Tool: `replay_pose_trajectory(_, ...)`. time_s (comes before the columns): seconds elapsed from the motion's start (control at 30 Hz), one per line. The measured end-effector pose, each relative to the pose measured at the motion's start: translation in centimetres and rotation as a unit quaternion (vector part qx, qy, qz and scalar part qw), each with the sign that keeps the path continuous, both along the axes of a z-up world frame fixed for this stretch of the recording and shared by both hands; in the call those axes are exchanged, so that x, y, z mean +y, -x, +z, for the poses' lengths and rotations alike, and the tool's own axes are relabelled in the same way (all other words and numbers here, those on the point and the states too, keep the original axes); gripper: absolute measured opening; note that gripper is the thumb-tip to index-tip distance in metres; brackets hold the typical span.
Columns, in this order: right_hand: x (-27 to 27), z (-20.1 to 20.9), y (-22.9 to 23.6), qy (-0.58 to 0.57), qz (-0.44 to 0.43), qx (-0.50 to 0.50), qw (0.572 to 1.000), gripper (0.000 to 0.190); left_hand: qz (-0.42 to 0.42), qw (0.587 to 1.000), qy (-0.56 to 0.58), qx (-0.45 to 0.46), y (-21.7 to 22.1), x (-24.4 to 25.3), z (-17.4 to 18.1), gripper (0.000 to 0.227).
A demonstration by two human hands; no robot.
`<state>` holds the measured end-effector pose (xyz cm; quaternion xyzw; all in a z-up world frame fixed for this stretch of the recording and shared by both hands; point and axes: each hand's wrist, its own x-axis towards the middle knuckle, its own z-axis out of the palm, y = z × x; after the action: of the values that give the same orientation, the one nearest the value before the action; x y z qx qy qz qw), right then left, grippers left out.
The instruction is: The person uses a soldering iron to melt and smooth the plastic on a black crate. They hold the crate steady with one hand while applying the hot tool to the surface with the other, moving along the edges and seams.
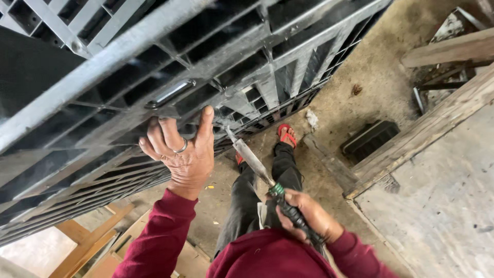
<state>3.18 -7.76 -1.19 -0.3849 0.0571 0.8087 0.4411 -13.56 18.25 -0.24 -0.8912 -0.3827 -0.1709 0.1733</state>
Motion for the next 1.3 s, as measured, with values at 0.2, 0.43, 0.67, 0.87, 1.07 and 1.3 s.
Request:
replay_pose_trajectory(0.2,0.1,-0.2,3.6,0.01,-0.148,0.201,0.968,0.054,-0.008,0.999,0.045,0.014,0.1,-0.1,1.1,0.063)
replay_pose_trajectory(0.43,0.6,-0.8,3.5,-0.045,-0.154,0.279,0.947,0.055,-0.031,0.998,0.047,0.032,0.4,0.0,1.6,0.063)
replay_pose_trajectory(0.67,-0.4,-1.3,6.5,-0.046,-0.118,-0.024,0.992,0.057,-0.042,0.998,0.036,0.027,0.7,0.3,1.6,0.063)
replay_pose_trajectory(0.87,-0.6,-7.0,11.7,-0.057,-0.161,-0.16,0.972,0.042,-0.043,0.997,0.052,0.033,0.3,0.2,2.3,0.064)
replay_pose_trajectory(1.07,0.5,-11.8,14.3,-0.082,-0.182,-0.232,0.952,0.052,-0.07,0.996,0.025,0.041,0.7,0.4,2.1,0.064)
replay_pose_trajectory(1.3,1.9,-12.3,13.2,-0.107,-0.169,-0.312,0.929,0.051,-0.083,0.996,0.024,0.034,0.7,0.6,2.1,0.073)
